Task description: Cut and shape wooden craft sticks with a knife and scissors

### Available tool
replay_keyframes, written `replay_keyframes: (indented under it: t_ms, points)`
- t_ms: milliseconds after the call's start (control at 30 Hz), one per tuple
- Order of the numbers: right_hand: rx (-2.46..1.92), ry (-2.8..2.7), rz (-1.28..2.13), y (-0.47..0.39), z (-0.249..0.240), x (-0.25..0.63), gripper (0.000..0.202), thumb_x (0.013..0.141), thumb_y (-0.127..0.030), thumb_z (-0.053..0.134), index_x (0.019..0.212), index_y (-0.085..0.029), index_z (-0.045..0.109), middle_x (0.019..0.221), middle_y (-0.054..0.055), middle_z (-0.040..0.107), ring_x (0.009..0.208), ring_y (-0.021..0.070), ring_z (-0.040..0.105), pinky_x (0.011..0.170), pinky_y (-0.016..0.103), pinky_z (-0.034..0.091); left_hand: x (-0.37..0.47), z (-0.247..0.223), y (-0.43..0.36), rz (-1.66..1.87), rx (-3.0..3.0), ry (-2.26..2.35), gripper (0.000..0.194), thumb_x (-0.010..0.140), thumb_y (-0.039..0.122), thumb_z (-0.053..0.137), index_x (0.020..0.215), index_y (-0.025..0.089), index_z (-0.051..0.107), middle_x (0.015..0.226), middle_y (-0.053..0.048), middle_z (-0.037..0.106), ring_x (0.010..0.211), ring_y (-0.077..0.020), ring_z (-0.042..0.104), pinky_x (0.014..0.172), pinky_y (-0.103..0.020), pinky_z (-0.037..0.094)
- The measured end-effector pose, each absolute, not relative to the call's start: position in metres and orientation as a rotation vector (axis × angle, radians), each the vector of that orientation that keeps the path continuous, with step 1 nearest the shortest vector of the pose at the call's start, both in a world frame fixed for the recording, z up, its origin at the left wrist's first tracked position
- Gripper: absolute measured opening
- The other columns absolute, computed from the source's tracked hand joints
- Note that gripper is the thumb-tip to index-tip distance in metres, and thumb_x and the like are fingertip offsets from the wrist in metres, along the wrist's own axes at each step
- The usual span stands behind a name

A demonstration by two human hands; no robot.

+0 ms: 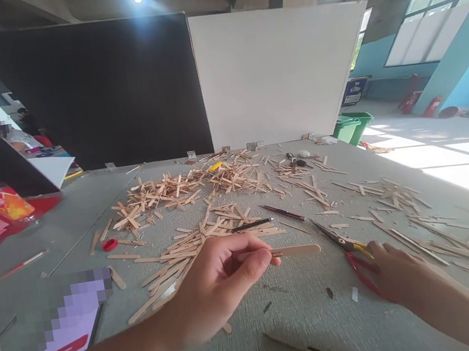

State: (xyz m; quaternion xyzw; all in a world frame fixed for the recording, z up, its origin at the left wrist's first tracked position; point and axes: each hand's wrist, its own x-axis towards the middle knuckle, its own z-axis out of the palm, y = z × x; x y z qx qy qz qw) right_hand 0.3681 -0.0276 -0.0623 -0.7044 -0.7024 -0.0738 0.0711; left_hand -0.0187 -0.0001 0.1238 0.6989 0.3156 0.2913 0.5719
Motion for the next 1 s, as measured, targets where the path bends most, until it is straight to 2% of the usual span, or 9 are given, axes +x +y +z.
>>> replay_keyframes:
  t_ms: [167, 233, 300, 400, 500, 567, 733, 900, 1000]
  points:
    - [-2.097, -2.135, -0.179, -0.031, -0.03, 0.357, 0.006, 0.081, -0.017, 0.058, 0.08, -0.021, 0.055, 0.072, 0.006, 0.065, 0.061, 0.0217, 0.066, 0.053, 0.029, 0.041, -0.022, 0.127, 0.002, 0.642, 1.608, 0.762, 0.037, 0.101, 0.049, 0.059, 0.087, 0.017, 0.069, 0.057, 0.009, 0.035, 0.049, -0.0074, 0.024, 0.044, -0.022, 0.02]
    - [-1.884, -2.073, -0.265, -0.034, 0.0, 0.341, 0.008, 0.089, -0.028, 0.056, 0.09, -0.021, 0.06, 0.084, 0.009, 0.069, 0.068, 0.0236, 0.07, 0.057, 0.031, 0.047, -0.022, 0.127, 0.002, 0.639, 1.588, 0.766, 0.036, 0.101, 0.048, 0.058, 0.085, 0.017, 0.066, 0.056, 0.009, 0.034, 0.048, -0.0072, 0.023, 0.044, -0.021, 0.021]
    - [-1.663, -2.057, -0.185, -0.041, 0.031, 0.316, 0.02, 0.099, -0.032, 0.051, 0.114, -0.024, 0.061, 0.101, 0.008, 0.072, 0.076, 0.0202, 0.072, 0.062, 0.029, 0.052, -0.02, 0.125, 0.001, 0.645, 1.57, 0.779, 0.034, 0.102, 0.047, 0.056, 0.087, 0.018, 0.065, 0.055, 0.01, 0.032, 0.047, -0.0077, 0.023, 0.044, -0.021, 0.025]
    - [-1.347, -2.159, -0.075, -0.052, 0.056, 0.268, 0.015, 0.104, -0.025, 0.048, 0.112, -0.026, 0.061, 0.094, 0.003, 0.072, 0.071, 0.0151, 0.07, 0.062, 0.026, 0.052, -0.015, 0.12, 0.002, 0.679, 1.529, 0.817, 0.031, 0.105, 0.048, 0.048, 0.093, 0.021, 0.058, 0.055, 0.009, 0.039, 0.047, -0.0093, 0.03, 0.044, -0.021, 0.031]
    - [-1.177, -2.427, 0.022, -0.059, 0.045, 0.228, 0.011, 0.096, -0.023, 0.061, 0.107, -0.022, 0.061, 0.1, 0.006, 0.071, 0.08, 0.0195, 0.071, 0.063, 0.03, 0.054, -0.01, 0.105, 0.009, 0.672, 1.491, 0.865, 0.029, 0.106, 0.049, 0.043, 0.093, 0.023, 0.05, 0.067, 0.005, 0.052, 0.051, -0.0107, 0.041, 0.045, -0.022, 0.034]
    - [-1.079, -2.54, 0.024, -0.06, 0.027, 0.212, 0.014, 0.087, -0.018, 0.071, 0.096, -0.021, 0.06, 0.091, 0.004, 0.069, 0.078, 0.0203, 0.069, 0.061, 0.03, 0.052, -0.009, 0.089, 0.017, 0.69, 1.551, 0.911, 0.028, 0.104, 0.046, 0.047, 0.091, 0.022, 0.052, 0.076, 0.003, 0.055, 0.058, -0.0108, 0.047, 0.049, -0.022, 0.038]
    - [-1.07, -2.572, -0.209, -0.061, -0.002, 0.202, 0.025, 0.074, -0.005, 0.072, 0.084, -0.019, 0.055, 0.082, 0.002, 0.062, 0.066, 0.0188, 0.057, 0.057, 0.032, 0.045, -0.01, 0.04, 0.046, 0.553, 1.795, 1.015, 0.025, 0.101, 0.038, 0.05, 0.087, 0.019, 0.058, 0.074, 0.001, 0.06, 0.059, -0.0111, 0.05, 0.055, -0.023, 0.039]
    - [-0.996, -2.583, -0.219, -0.063, -0.003, 0.198, 0.014, 0.086, -0.012, 0.069, 0.087, -0.018, 0.056, 0.084, 0.004, 0.061, 0.071, 0.02, 0.056, 0.059, 0.033, 0.042, -0.01, 0.008, 0.061, 0.547, 1.695, 0.961, 0.025, 0.105, 0.046, 0.041, 0.097, 0.022, 0.043, 0.063, 0.006, 0.059, 0.042, -0.0089, 0.043, 0.044, -0.022, 0.034]
    - [-0.958, -2.652, -0.033, -0.063, 0.006, 0.198, 0.012, 0.089, -0.012, 0.066, 0.087, -0.018, 0.056, 0.087, 0.004, 0.063, 0.072, 0.0189, 0.056, 0.061, 0.032, 0.043, -0.009, 0.003, 0.062, 0.591, 1.658, 0.907, 0.023, 0.106, 0.047, 0.037, 0.102, 0.024, 0.037, 0.072, 0.006, 0.059, 0.043, -0.008, 0.045, 0.046, -0.022, 0.036]
